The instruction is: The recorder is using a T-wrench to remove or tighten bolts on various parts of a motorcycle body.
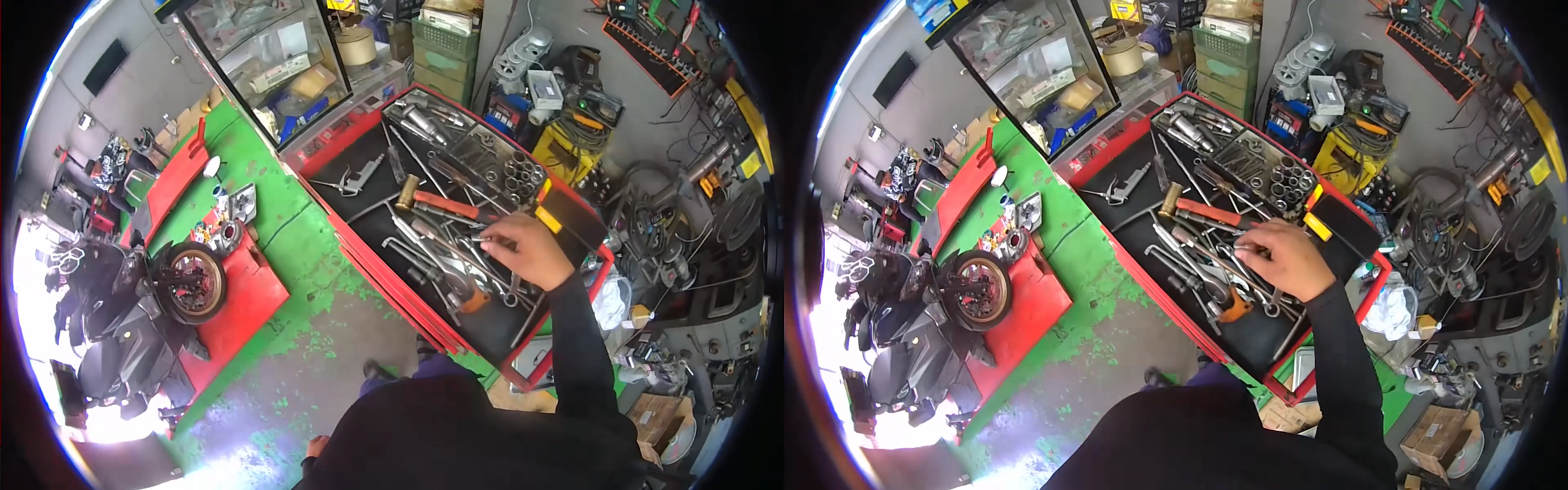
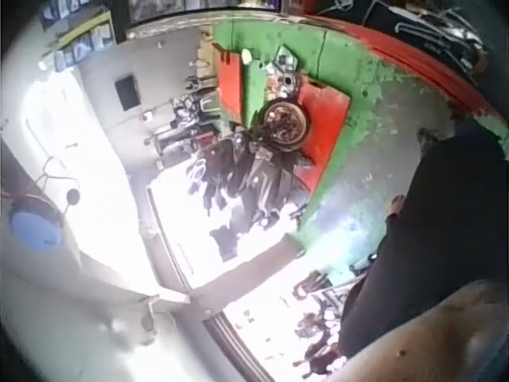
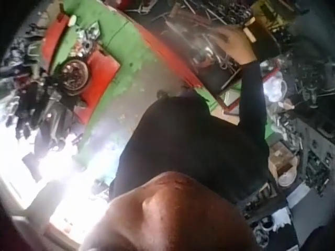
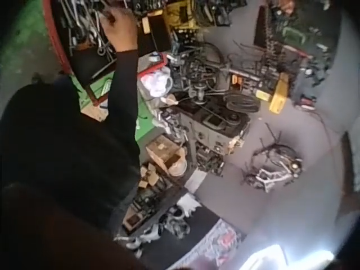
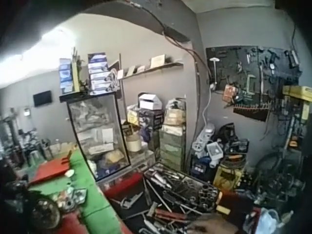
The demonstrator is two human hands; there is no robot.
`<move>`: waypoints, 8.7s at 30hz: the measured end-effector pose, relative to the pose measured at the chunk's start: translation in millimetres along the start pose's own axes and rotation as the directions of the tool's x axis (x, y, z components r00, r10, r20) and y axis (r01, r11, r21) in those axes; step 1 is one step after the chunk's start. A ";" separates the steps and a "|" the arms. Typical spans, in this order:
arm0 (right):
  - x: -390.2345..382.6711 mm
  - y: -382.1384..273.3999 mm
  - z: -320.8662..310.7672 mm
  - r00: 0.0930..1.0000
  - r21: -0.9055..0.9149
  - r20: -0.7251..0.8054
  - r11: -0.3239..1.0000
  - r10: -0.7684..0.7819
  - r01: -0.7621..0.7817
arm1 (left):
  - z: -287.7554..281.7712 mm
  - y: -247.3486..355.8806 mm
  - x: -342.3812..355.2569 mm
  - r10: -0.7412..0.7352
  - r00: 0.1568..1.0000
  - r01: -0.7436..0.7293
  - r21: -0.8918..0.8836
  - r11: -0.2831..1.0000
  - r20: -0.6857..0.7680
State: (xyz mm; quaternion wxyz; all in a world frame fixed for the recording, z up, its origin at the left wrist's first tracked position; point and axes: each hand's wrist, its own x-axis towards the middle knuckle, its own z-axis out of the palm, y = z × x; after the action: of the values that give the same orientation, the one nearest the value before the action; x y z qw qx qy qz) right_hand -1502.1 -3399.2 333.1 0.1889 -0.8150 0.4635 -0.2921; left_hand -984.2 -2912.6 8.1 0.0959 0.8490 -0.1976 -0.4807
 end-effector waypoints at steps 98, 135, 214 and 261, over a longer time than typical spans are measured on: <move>122.9 -26.7 -71.8 0.984 -0.863 0.165 0.492 0.065 0.113 | -139.0 206.6 295.3 0.262 0.915 -0.259 -0.051 0.964 0.306; -99.1 -157.8 -94.2 0.300 -0.130 -0.715 0.302 0.632 -0.944 | -170.1 611.3 89.2 0.798 0.407 -0.847 -0.143 0.512 0.445; 43.8 -302.2 78.0 0.936 0.739 -0.170 0.589 -0.309 0.328 | -252.0 236.1 -184.8 0.696 0.508 -0.500 -0.832 -0.242 -0.508; -116.1 -774.7 640.8 0.007 0.710 0.589 0.514 -0.808 -0.482 | -296.4 -275.2 -112.2 0.076 0.455 -0.361 -0.106 0.926 -0.887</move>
State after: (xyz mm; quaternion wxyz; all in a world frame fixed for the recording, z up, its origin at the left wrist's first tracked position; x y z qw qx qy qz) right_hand -631.4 -2888.3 260.9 0.7569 -0.6171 -0.1448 0.1590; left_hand -715.8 -2624.0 152.4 0.3628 0.9180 -0.1601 0.0094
